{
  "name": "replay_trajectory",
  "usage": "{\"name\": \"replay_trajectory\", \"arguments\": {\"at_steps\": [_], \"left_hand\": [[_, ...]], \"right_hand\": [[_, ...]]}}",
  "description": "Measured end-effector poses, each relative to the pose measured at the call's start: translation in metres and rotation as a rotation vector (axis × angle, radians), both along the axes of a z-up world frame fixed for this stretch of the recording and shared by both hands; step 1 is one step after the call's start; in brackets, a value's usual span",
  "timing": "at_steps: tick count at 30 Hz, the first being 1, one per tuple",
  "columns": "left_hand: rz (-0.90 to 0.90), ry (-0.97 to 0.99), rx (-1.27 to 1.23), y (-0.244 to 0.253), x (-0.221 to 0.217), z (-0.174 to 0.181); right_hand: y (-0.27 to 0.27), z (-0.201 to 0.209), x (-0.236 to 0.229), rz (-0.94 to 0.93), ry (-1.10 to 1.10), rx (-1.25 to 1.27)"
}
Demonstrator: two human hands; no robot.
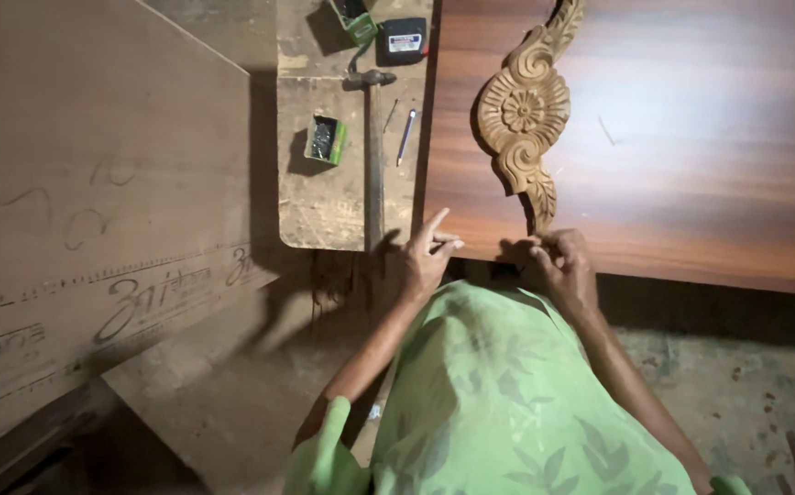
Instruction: The person attaches a carved wooden ornament to a wooden panel using a hammer and nails. They repeatedly position the carving, hammer nails into it, and adjust its placement. The person also uses a tape measure to check dimensions.
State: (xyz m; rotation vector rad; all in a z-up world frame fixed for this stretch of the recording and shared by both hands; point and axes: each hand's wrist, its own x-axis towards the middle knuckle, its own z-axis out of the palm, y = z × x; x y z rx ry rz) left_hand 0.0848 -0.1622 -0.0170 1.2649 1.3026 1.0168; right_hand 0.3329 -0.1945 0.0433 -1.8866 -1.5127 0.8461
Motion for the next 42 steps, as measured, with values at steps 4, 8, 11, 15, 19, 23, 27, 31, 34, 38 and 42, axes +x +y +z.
{"name": "replay_trajectory", "arguments": {"at_steps": [4,8,11,15,19,23,27,31,34,38,42], "left_hand": [[-0.011,0.028,0.094,0.006,-0.010,0.009],[0.032,0.069,0.036,0.017,-0.019,0.019],[0.096,0.100,0.015,0.043,-0.033,0.017],[0.212,0.179,0.115,0.081,-0.050,0.003],[0.207,0.487,0.213,0.133,-0.049,-0.011],[0.154,0.850,0.326,0.189,-0.039,-0.027],[0.025,1.117,0.257,0.224,-0.034,-0.047],[0.150,0.969,0.454,0.226,-0.029,-0.060],[-0.008,0.781,0.120,0.200,-0.020,-0.050],[-0.006,0.796,0.196,0.158,-0.022,-0.020],[0.042,0.697,0.158,0.154,-0.026,-0.027]], "right_hand": [[-0.003,-0.010,-0.011,-0.020,0.036,-0.063],[-0.019,-0.024,-0.008,0.019,-0.044,-0.066],[-0.023,-0.033,-0.006,0.056,-0.158,-0.058],[-0.026,-0.036,-0.006,0.008,-0.228,-0.165],[-0.022,-0.021,-0.013,-0.026,0.089,-0.059],[-0.020,-0.003,-0.024,-0.001,0.100,-0.054],[-0.022,0.003,-0.028,-0.002,0.077,-0.088],[-0.029,0.001,-0.013,-0.139,0.130,-0.083],[-0.035,0.006,0.003,-0.288,0.076,-0.122],[-0.016,0.016,0.009,-0.268,0.113,0.005],[-0.014,0.023,0.001,-0.153,0.109,0.092]]}}
